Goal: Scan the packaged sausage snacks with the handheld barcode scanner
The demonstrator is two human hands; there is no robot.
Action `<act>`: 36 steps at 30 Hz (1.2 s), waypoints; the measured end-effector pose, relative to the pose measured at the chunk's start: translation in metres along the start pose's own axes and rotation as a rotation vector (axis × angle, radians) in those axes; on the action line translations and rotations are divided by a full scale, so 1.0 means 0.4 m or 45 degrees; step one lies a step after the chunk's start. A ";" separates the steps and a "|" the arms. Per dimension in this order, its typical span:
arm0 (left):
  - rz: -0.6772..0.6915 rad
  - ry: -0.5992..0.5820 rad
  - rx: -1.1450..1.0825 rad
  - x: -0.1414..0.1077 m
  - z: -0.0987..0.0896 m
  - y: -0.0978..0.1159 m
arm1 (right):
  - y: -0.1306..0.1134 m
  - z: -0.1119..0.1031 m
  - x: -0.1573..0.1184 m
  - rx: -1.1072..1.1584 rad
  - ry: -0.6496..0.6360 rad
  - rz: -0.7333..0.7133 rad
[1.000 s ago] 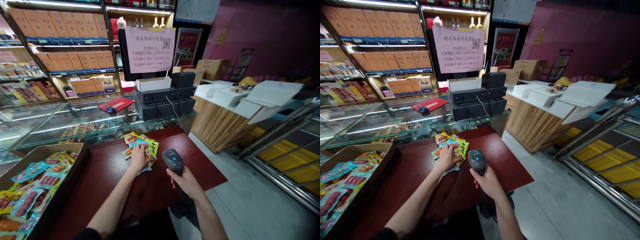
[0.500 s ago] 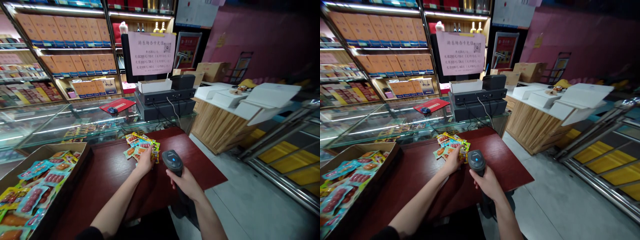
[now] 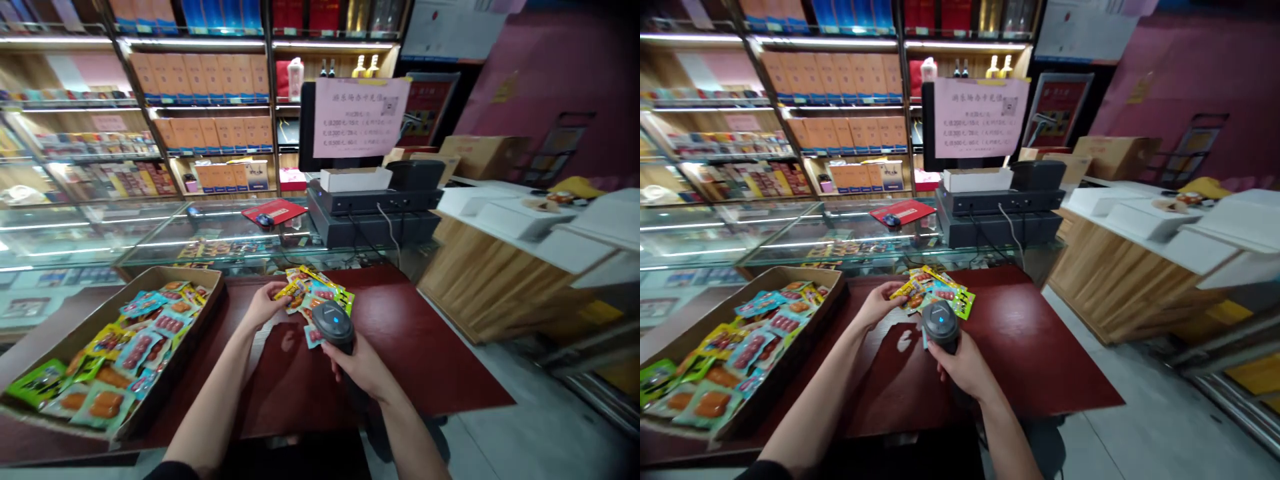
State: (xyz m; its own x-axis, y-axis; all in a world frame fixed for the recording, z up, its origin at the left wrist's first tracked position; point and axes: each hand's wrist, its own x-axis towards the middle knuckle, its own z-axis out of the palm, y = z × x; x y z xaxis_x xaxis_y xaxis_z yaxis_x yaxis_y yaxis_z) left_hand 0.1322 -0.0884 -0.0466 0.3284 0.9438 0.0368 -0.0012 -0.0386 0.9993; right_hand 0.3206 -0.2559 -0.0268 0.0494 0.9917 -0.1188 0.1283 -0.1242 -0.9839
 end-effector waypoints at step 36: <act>0.045 0.369 -0.170 -0.102 -0.271 0.027 | -0.073 0.250 0.100 -0.014 -0.243 -0.031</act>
State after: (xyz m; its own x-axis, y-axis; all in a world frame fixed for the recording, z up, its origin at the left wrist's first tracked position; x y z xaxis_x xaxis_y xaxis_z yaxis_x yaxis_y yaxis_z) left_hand 0.0165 -0.0918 -0.0359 0.0429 0.9976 0.0541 -0.1381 -0.0477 0.9893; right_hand 0.2198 -0.2091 -0.0160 -0.1429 0.9826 -0.1188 0.1376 -0.0991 -0.9855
